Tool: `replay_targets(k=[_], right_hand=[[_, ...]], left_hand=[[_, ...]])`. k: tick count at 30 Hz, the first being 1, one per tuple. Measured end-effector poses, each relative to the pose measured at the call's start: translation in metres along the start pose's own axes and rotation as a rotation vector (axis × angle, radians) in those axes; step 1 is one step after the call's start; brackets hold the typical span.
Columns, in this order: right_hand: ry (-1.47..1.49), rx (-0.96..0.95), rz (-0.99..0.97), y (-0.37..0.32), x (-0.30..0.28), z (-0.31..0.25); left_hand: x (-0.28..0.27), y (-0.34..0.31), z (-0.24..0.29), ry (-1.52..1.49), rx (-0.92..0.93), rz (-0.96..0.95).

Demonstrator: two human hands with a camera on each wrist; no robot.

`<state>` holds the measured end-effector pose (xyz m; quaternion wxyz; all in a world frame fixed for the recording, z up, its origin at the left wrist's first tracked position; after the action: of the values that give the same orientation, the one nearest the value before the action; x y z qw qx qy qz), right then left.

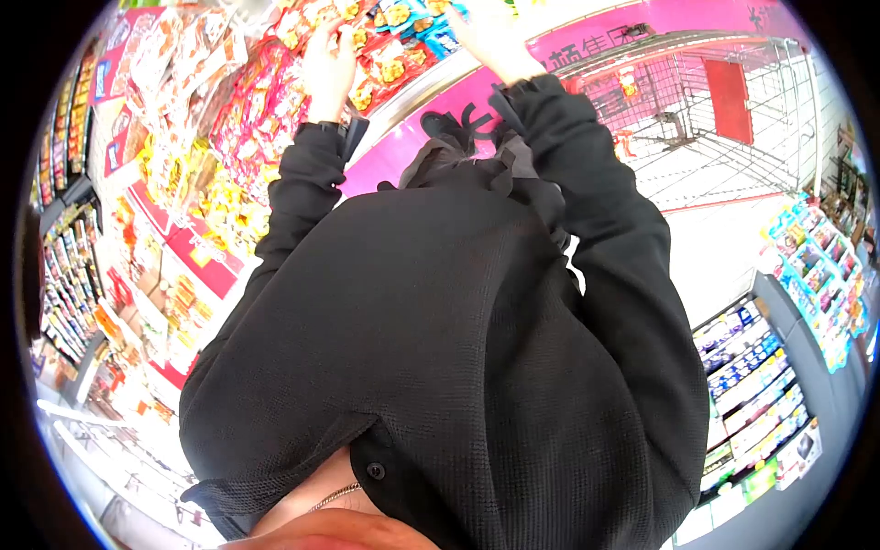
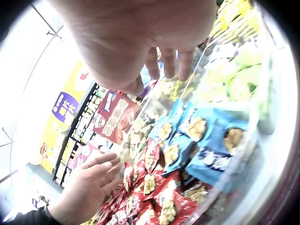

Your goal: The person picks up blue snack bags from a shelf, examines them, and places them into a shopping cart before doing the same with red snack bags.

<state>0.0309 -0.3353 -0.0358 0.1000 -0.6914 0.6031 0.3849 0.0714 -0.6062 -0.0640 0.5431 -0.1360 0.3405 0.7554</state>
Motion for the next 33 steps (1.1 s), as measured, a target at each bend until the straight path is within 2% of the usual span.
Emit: replay_targets(k=[1, 2, 3, 4, 6, 8, 9, 10, 12, 14, 17, 20, 22, 23, 26, 27, 28, 30, 31, 33], right_hand=[[-0.005, 0.082, 0.050, -0.012, -0.024, 0.008], [-0.128, 0.058, 0.129, -0.029, -0.042, 0.025], [-0.046, 0.368, 0.085, -0.046, -0.059, 0.047], [-0.065, 0.301, 0.175, -0.064, -0.073, 0.071], [-0.120, 0.375, 0.278, -0.104, -0.101, 0.115], [-0.153, 0.452, 0.328, -0.141, -0.135, 0.148], [-0.092, 0.588, 0.342, -0.164, -0.145, 0.173], [0.003, 0.656, 0.348, -0.180, -0.161, 0.187], [-0.064, 0.717, 0.473, -0.224, -0.180, 0.232], [-0.087, 0.767, 0.539, -0.254, -0.202, 0.247], [-0.102, 0.860, 0.609, -0.292, -0.221, 0.278], [-0.147, 0.995, 0.598, -0.319, -0.231, 0.308], [0.002, 1.072, 0.659, -0.335, -0.230, 0.333], [0.079, 1.113, 0.690, -0.344, -0.228, 0.342], [-0.064, 1.183, 0.710, -0.356, -0.225, 0.376], [-0.124, 1.215, 0.705, -0.357, -0.222, 0.381], [-0.092, 1.123, 0.763, -0.351, -0.224, 0.385], [-0.071, 1.319, 0.677, -0.350, -0.222, 0.397], [-0.017, 1.273, 0.758, -0.352, -0.209, 0.412], [-0.085, 1.354, 0.680, -0.363, -0.180, 0.441]], left_hand=[[0.008, -0.001, 0.022, -0.035, -0.026, -0.058], [0.017, -0.004, 0.046, -0.068, -0.051, -0.117], [0.035, -0.010, 0.055, -0.033, -0.066, -0.149], [0.051, -0.010, 0.079, -0.100, -0.124, -0.277], [0.086, -0.018, 0.117, -0.188, 0.038, -0.282], [0.126, -0.026, 0.149, -0.228, 0.057, -0.393], [0.145, -0.029, 0.168, -0.276, 0.127, -0.404], [0.163, -0.033, 0.191, -0.301, 0.066, -0.486], [0.211, -0.046, 0.214, -0.391, 0.007, -0.642], [0.254, -0.053, 0.241, -0.420, 0.019, -0.771], [0.323, -0.070, 0.252, -0.506, 0.013, -0.866], [0.373, -0.083, 0.272, -0.507, -0.007, -0.944], [0.409, -0.093, 0.277, -0.534, -0.032, -0.968], [0.427, -0.099, 0.276, -0.429, 0.047, -1.050], [0.478, -0.119, 0.249, -0.080, -0.049, -1.212], [0.497, -0.130, 0.226, -0.122, -0.179, -1.257], [0.509, -0.137, 0.217, -0.119, -0.291, -1.289], [0.539, -0.151, 0.173, 0.049, -0.378, -1.294], [0.555, -0.160, 0.140, 0.113, -0.394, -1.257], [0.566, -0.170, 0.130, 0.277, -0.322, -1.325]])
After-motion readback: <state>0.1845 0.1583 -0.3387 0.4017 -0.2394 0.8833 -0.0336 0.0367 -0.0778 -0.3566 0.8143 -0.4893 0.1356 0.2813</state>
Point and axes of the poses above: each hand's wrist, its own y-axis towards the middle knuckle, its own x-axis out of the palm, z = x × y, the point moved 6 cm from there along y, towards the middle knuckle, and after that the axes turned 4 degrees about -y, right-handed, at the moved point
